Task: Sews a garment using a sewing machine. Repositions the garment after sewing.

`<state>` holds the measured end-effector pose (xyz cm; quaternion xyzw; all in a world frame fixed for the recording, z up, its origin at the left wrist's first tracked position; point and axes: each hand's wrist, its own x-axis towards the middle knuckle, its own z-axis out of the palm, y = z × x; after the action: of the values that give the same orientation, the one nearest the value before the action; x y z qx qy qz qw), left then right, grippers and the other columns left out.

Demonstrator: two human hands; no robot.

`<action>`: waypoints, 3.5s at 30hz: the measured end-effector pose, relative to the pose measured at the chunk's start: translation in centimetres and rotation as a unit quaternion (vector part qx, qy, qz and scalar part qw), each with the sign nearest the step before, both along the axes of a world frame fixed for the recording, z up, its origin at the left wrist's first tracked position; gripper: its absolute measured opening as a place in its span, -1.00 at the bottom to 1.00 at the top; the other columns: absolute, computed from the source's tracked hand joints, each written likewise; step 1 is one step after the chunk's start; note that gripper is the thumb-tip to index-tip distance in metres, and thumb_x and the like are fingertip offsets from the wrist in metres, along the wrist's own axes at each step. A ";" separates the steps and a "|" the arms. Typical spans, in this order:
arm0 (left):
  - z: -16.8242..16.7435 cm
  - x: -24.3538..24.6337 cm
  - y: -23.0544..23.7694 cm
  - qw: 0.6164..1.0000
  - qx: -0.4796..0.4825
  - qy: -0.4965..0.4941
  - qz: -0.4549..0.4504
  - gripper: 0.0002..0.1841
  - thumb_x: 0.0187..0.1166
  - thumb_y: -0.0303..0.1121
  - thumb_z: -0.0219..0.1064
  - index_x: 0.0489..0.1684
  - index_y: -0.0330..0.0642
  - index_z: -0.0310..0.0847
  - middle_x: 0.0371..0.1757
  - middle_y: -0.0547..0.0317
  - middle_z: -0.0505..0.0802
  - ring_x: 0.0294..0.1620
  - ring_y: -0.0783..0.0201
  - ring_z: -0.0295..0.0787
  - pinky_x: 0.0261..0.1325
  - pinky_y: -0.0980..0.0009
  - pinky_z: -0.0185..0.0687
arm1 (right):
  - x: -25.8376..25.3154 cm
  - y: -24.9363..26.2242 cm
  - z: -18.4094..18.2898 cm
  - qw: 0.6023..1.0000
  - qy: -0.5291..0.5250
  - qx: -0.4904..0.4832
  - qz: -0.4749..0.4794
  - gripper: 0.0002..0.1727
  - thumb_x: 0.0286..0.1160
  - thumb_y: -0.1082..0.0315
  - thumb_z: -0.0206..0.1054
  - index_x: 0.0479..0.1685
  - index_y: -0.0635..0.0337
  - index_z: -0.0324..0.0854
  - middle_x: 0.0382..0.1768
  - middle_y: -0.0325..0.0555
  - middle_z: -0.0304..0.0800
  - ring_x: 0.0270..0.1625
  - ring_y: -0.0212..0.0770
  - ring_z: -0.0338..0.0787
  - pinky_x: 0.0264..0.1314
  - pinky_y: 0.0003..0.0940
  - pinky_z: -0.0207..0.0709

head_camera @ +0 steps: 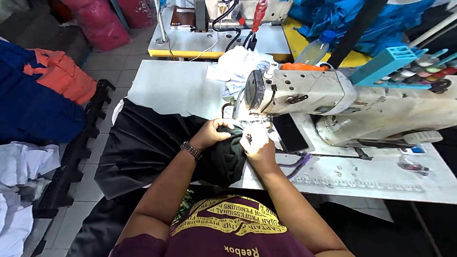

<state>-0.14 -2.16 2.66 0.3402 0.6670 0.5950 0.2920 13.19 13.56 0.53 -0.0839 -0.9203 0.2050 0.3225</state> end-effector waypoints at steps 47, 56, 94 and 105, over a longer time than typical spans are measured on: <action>0.2 -0.1 -0.2 0.996 0.025 -0.080 0.007 -0.82 0.51 -0.60 0.32 -0.02 -0.27 0.73 0.10 0.06 0.86 -0.04 0.30 0.79 0.02 0.35 0.73 | 1.1 -1.2 1.9 0.980 -0.094 -0.170 0.045 -0.79 0.56 0.23 0.31 -0.04 0.16 0.70 -0.25 -0.10 0.78 -0.29 -0.26 0.74 -0.19 -0.26 0.68; 0.3 0.0 -0.3 0.995 0.042 -0.090 0.003 -0.81 0.50 -0.65 0.32 -0.02 -0.29 0.72 0.10 0.07 0.86 -0.02 0.33 0.79 0.04 0.38 0.73 | 0.5 -1.6 1.2 0.983 -0.068 -0.172 0.015 -0.77 0.48 0.22 0.40 -0.12 0.22 0.74 -0.32 -0.08 0.78 -0.35 -0.26 0.73 -0.22 -0.28 0.67; 0.0 0.0 -0.2 0.995 0.050 -0.091 -0.010 -0.81 0.50 -0.67 0.34 -0.02 -0.31 0.72 0.02 0.04 0.85 -0.05 0.29 0.78 0.02 0.35 0.74 | -0.4 -2.1 0.7 0.986 -0.036 -0.164 0.019 -0.77 0.54 0.24 0.34 -0.17 0.24 0.76 -0.29 -0.05 0.80 -0.28 -0.21 0.78 -0.16 -0.21 0.71; 0.0 0.0 -0.3 0.993 0.061 -0.099 -0.035 -0.72 0.46 -0.72 0.34 0.08 -0.31 0.66 0.10 0.03 0.85 0.02 0.28 0.80 0.09 0.34 0.77 | 0.1 -1.2 0.9 0.981 -0.032 -0.180 -0.056 -0.69 0.53 0.18 0.41 -0.03 0.27 0.74 -0.25 0.02 0.81 -0.27 -0.13 0.80 -0.15 -0.11 0.72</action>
<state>-0.18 -2.41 2.66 0.3195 0.5849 0.6550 0.3561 13.28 12.37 1.41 -0.1986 -0.8720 0.3465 0.2829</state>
